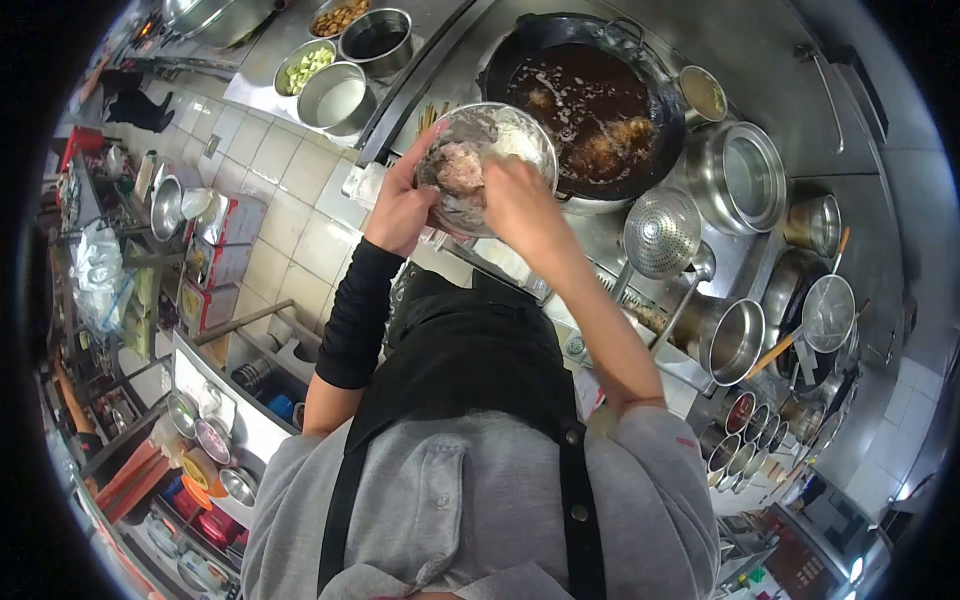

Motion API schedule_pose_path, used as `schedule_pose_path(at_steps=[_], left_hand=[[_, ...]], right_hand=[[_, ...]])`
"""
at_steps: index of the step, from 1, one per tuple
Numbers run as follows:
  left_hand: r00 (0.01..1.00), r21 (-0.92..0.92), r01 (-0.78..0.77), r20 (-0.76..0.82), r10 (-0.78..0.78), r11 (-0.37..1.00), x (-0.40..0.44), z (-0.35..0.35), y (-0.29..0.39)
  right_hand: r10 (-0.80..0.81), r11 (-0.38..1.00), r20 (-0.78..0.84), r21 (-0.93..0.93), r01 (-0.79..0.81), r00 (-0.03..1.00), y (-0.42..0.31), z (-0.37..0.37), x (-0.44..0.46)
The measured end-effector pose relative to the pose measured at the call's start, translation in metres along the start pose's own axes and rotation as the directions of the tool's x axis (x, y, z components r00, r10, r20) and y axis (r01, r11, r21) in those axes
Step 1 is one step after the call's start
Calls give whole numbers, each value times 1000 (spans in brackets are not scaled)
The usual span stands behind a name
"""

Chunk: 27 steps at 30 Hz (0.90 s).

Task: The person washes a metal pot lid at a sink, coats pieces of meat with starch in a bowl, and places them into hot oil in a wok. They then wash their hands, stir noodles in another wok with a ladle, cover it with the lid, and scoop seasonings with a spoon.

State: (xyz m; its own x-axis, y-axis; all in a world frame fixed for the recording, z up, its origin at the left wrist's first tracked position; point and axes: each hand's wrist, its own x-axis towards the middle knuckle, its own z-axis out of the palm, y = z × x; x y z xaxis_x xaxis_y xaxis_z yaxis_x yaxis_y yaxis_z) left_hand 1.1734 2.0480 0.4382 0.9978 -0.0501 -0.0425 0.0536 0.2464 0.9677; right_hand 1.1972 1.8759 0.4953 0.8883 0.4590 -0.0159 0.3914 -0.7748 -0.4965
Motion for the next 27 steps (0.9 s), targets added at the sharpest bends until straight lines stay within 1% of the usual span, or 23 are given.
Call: schedule_pose_path(at_steps=[2, 4, 5, 8, 9, 12, 13, 16, 17, 19, 21, 22, 23, 24, 25, 26, 27], left_hand=[[994, 161, -106, 20, 104, 981, 7, 5, 4], [983, 334, -184, 44, 179, 924, 7, 9, 4], [976, 376, -212, 38, 214, 902, 9, 8, -1], [986, 470, -168, 71, 152, 866, 4, 16, 2], [980, 482, -201, 92, 179, 853, 2, 21, 6], [984, 597, -156, 166, 70, 787, 7, 20, -16], [989, 561, -147, 67, 133, 815, 9, 24, -21], [994, 634, -112, 62, 94, 765, 20, 27, -38], [995, 603, -104, 67, 79, 791, 21, 28, -42], [987, 678, -141, 40, 154, 722, 17, 37, -30], [973, 765, -171, 32, 229, 621, 17, 42, -30], [978, 759, -166, 43, 205, 629, 19, 38, -32], [982, 753, -160, 54, 184, 638, 22, 33, -37], [985, 746, -153, 63, 160, 648, 23, 28, -43], [996, 673, -7, -59, 62, 740, 22, 23, -51], [998, 643, 6, -57, 41, 766, 20, 17, -56], [999, 611, 16, -50, 18, 791, 16, 14, -55]], right_hand=[[67, 988, -75, 145, -55, 995, -9, -9, -6], [98, 981, -229, 186, -56, 968, -10, -3, -5], [124, 976, -306, 207, -61, 944, -10, 1, -7], [77, 948, -379, 313, 49, 922, -9, 2, -12], [3, 920, -355, 368, 137, 935, -8, 2, -13], [55, 933, -297, 356, 57, 953, -14, 4, -14], [34, 922, -285, 379, 80, 958, -11, 1, -14], [19, 899, -365, 414, 145, 931, -5, -4, -18], [41, 895, -396, 423, 143, 917, -4, -5, -20], [82, 887, -455, 439, 143, 887, -2, -10, -26], [130, 897, -461, 432, 95, 878, -2, -21, -33], [152, 901, -465, 429, 71, 872, 0, -29, -36], [103, 931, -551, 347, 116, 828, 5, -39, -35], [100, 927, -593, 347, 142, 799, 9, -52, -35], [167, 930, -524, 364, 42, 835, 13, -66, -34], [239, 926, -458, 372, -59, 856, 22, -77, -32], [244, 941, -426, 320, -108, 871, 44, -74, -27]])
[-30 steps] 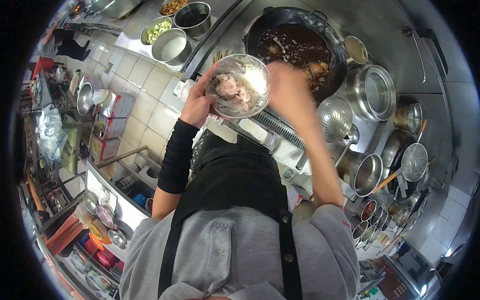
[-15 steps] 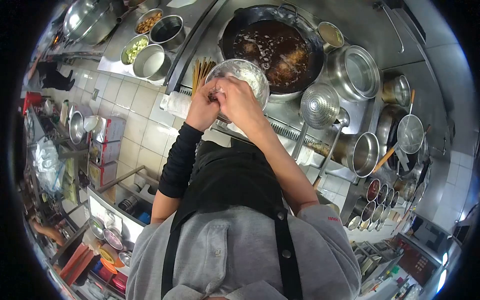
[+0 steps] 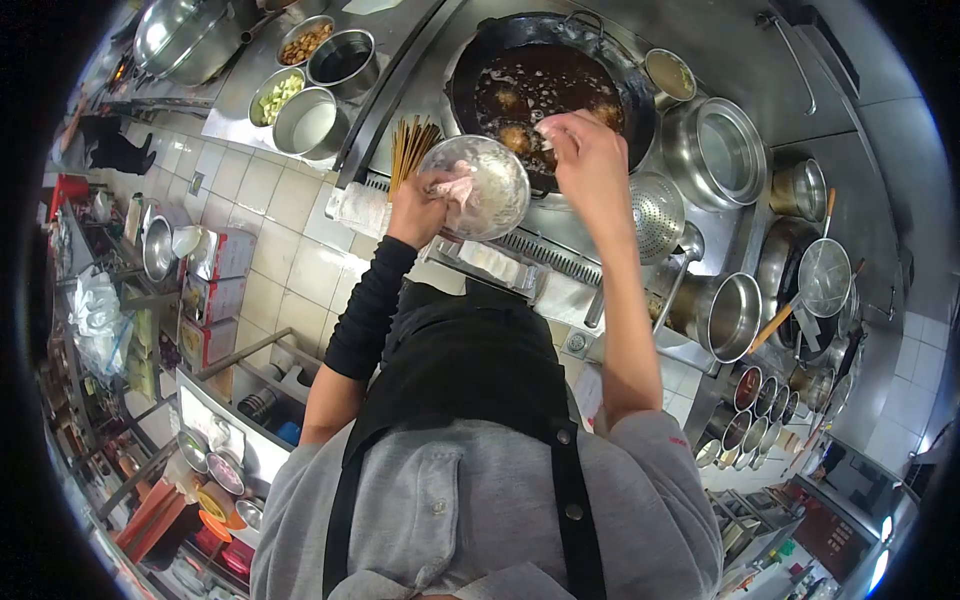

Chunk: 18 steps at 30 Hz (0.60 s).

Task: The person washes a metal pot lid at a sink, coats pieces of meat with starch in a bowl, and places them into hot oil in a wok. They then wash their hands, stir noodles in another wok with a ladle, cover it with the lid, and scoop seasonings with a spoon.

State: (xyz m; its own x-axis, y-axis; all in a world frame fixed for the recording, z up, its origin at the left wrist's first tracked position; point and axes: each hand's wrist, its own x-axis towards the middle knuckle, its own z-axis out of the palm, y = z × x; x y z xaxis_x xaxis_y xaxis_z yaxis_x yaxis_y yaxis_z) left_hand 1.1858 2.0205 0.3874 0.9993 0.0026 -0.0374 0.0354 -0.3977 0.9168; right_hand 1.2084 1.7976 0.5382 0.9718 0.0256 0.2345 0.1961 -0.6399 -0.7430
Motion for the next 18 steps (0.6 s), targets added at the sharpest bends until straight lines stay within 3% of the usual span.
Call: schedule_pose_path(at_steps=[2, 4, 6, 8, 9, 10, 11, 12, 13, 14, 16, 17, 18], left_hand=[[999, -124, -39, -5, 39, 991, 3, -2, -23], [1000, -276, -4, 4, 5, 961, -2, -12, -3], [999, -376, 30, 46, -14, 926, -8, -23, 13], [998, -381, 49, 52, -32, 923, -10, -30, 16], [998, -381, 58, 53, -41, 923, -10, -35, 16], [998, -407, 58, 50, -41, 912, -8, -39, 13], [998, -436, 61, 44, -47, 898, -7, -41, 7], [997, -462, 77, 41, -65, 884, -12, -44, 5], [996, -488, 91, 37, -84, 868, -16, -46, 3], [994, -509, 106, 40, -100, 854, -18, -51, 12], [985, -612, 162, 61, -159, 774, -20, -56, 40], [995, -557, 97, 27, -99, 825, -18, -55, 35], [999, -496, 30, -1, -35, 868, -14, -51, 25]], right_hand=[[23, 989, 67, -145, -13, 998, 78, 22, 23], [-57, 967, 147, -239, 92, 987, 185, 55, 46], [76, 944, 309, -328, 32, 948, 256, 74, 74], [14, 887, 260, -449, 108, 966, 306, 81, 105], [92, 879, 109, -477, -30, 990, 284, 70, 117], [-171, 867, -22, -478, 140, 985, 266, 55, 121], [35, 865, -66, -499, -63, 997, 197, 32, 116], [-132, 842, -113, -537, 51, 985, 158, 18, 108], [-203, 880, -150, -460, 114, 968, 115, 8, 95], [-260, 869, -97, -457, 189, 961, 69, 2, 75], [-235, 933, 42, -270, 238, 971, 31, 16, 32], [-352, 905, 169, -189, 381, 921, 17, 27, 14], [-174, 975, 308, -80, 208, 935, -1, 43, -5]])
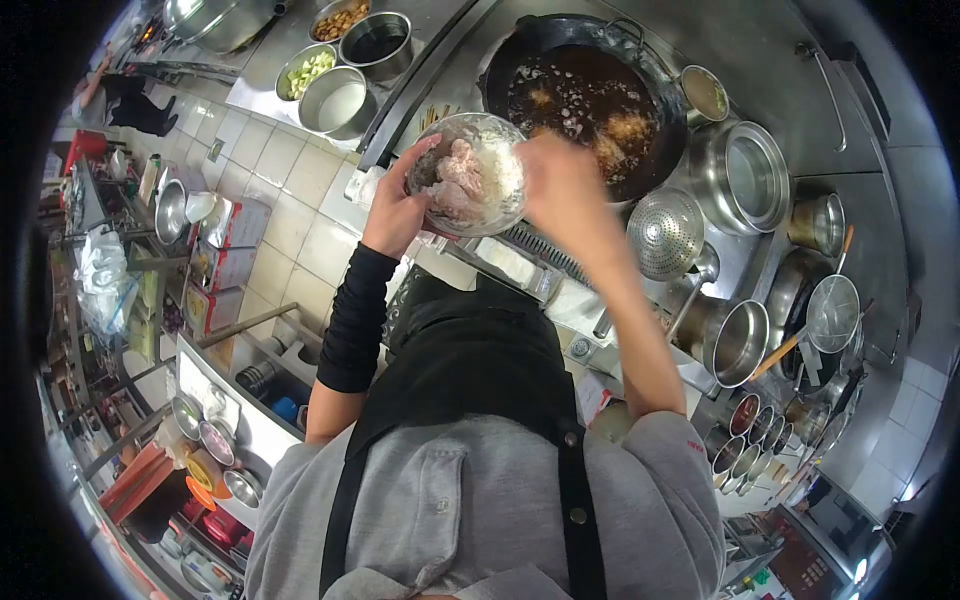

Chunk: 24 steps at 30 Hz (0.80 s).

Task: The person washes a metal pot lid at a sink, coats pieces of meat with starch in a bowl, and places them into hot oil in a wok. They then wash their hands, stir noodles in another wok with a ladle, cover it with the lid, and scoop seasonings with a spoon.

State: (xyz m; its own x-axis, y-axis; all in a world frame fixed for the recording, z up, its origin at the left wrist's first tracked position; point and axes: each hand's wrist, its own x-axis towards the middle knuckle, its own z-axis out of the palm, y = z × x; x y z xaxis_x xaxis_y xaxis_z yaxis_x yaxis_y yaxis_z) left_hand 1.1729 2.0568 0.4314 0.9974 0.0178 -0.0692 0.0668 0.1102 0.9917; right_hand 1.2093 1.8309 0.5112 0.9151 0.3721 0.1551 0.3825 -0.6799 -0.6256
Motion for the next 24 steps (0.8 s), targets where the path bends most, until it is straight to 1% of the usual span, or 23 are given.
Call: schedule_pose_path(at_steps=[1, 2, 4, 5, 6, 7, 8, 9, 12, 14, 15, 16, 17, 18, 19, 20, 22, 24], left_hand=[[998, 77, -60, 27, 58, 995, 3, 1, -2], [992, 150, -123, 55, 116, 981, 6, 2, -4], [968, 296, -239, 140, 206, 925, 9, 8, -1], [974, 300, -217, 131, 186, 929, 11, 10, 0], [979, 302, -193, 116, 165, 934, 11, 12, 0], [985, 302, -163, 101, 138, 939, 9, 13, -2], [988, 244, -149, 70, 136, 958, 10, 15, -5], [984, 265, -175, 79, 160, 948, 9, 16, -4], [972, 339, -232, 99, 211, 911, 6, 17, -3], [967, 399, -255, 112, 229, 881, 9, 21, -10], [976, 422, -219, 83, 203, 880, 11, 24, -11], [982, 443, -184, 52, 179, 877, 13, 28, -13], [987, 463, -148, 20, 157, 874, 18, 30, -15], [964, 574, -221, 8, 264, 788, 25, 29, -29], [971, 601, -183, -13, 238, 778, 28, 30, -35], [976, 626, -144, -37, 214, 767, 32, 32, -39], [973, 674, -151, -29, 231, 723, 37, 34, -43], [973, 601, -162, -37, 229, 783, 41, 33, -49]], right_hand=[[-108, 993, -9, 52, 108, 994, -5, 25, -5], [-294, 955, -166, -10, 296, 941, -12, 40, -4], [-160, 987, -32, 20, 161, 987, -1, 62, 4], [-98, 995, 39, 27, 97, 994, 4, 69, 8], [-102, 995, -22, -13, 102, 995, 4, 72, 6], [-73, 997, -40, -33, 71, 997, 3, 71, 6], [-40, 998, -57, -51, 37, 998, 3, 71, 5], [-9, 998, -72, -70, 4, 997, 2, 71, 4], [-21, 999, -109, 23, 23, 994, -3, 65, 4], [-15, 992, -96, 120, 27, 995, 2, 71, 8], [-12, 986, -92, 166, 27, 996, 2, 71, 11], [66, 979, -1, 193, -64, 998, 2, 67, 13], [123, 958, 43, 254, -129, 992, 2, 60, 15], [176, 930, 91, 312, -196, 980, 2, 54, 16], [225, 893, 144, 366, -263, 964, 4, 50, 16], [156, 891, 37, 427, -157, 987, 8, 48, 16], [161, 897, -45, 423, -127, 986, 10, 39, 18], [185, 911, -121, 394, -124, 975, 4, 24, 19]])
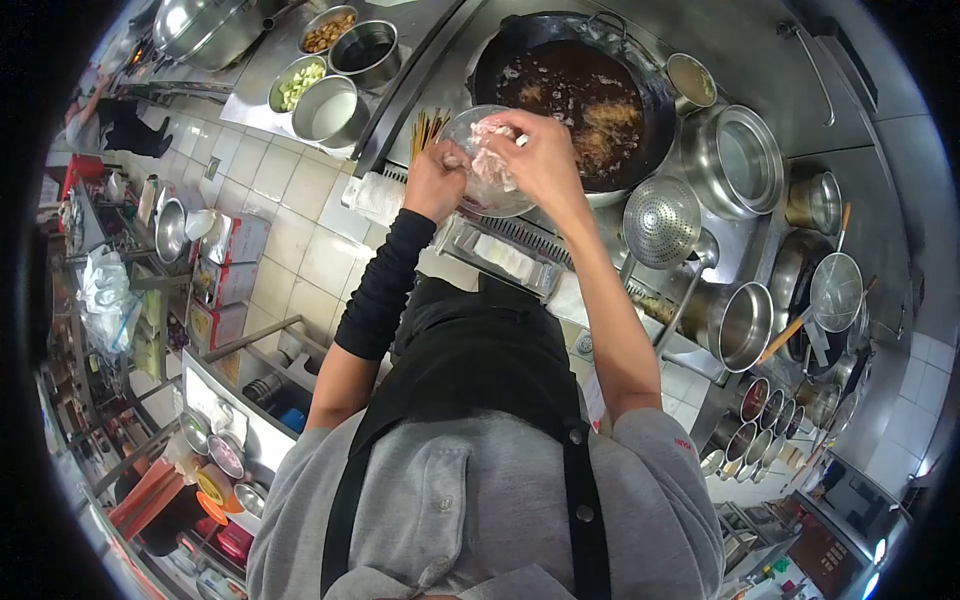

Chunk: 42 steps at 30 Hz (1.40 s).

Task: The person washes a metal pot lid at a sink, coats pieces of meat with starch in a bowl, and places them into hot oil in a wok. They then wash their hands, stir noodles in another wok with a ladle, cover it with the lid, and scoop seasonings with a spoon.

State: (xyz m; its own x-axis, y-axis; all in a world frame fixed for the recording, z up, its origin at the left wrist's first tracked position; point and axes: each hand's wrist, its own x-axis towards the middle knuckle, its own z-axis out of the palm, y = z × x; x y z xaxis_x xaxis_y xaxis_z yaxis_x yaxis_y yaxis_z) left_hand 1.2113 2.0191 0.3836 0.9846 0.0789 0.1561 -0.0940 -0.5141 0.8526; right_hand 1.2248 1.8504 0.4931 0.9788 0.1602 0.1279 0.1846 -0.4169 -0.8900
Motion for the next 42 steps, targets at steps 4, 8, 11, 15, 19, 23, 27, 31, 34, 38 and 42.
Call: schedule_pose_path(at_steps=[4, 8, 11, 15, 19, 23, 27, 31, 34, 38, 42], left_hand=[[998, -176, -44, 28, 49, 983, 1, -2, 0], [993, -218, 57, 117, -32, 974, 1, -13, 26], [991, -288, 87, 120, -54, 954, 1, -8, 16], [987, -340, 120, 139, -76, 933, -6, -29, 7], [965, -331, 251, 152, -212, 910, -16, -55, 5], [962, -396, 271, 113, -247, 877, -22, -63, -12], [962, -449, 272, 91, -259, 851, -32, -82, 2], [966, -555, 248, 80, -245, 794, -36, -89, 7], [986, -530, 164, 82, -142, 832, -34, -90, 19], [989, -491, 96, 144, -28, 866, -33, -83, 42], [978, -448, 133, 203, -44, 884, -32, -71, 45]], right_hand=[[-98, 986, 10, 139, 96, 995, -1, -15, 5], [-24, 995, 122, 94, 13, 992, 0, -16, 8], [-43, 998, 111, -45, 48, 993, 6, -23, 12], [-5, 994, 29, -107, 8, 1000, 47, -52, 29], [67, 899, 100, -438, -17, 993, 184, -70, 81], [151, 765, -27, -630, -134, 988, 249, -76, 127], [-291, 753, -198, -651, 97, 936, 156, -101, 136], [-151, 943, -169, -321, 90, 974, -7, -50, 42], [-324, 844, 223, -370, 388, 919, -24, 1, -10], [-215, 678, 248, -658, 327, 945, -20, 28, -31], [-247, 708, 92, -663, 244, 965, -33, 29, -46]])
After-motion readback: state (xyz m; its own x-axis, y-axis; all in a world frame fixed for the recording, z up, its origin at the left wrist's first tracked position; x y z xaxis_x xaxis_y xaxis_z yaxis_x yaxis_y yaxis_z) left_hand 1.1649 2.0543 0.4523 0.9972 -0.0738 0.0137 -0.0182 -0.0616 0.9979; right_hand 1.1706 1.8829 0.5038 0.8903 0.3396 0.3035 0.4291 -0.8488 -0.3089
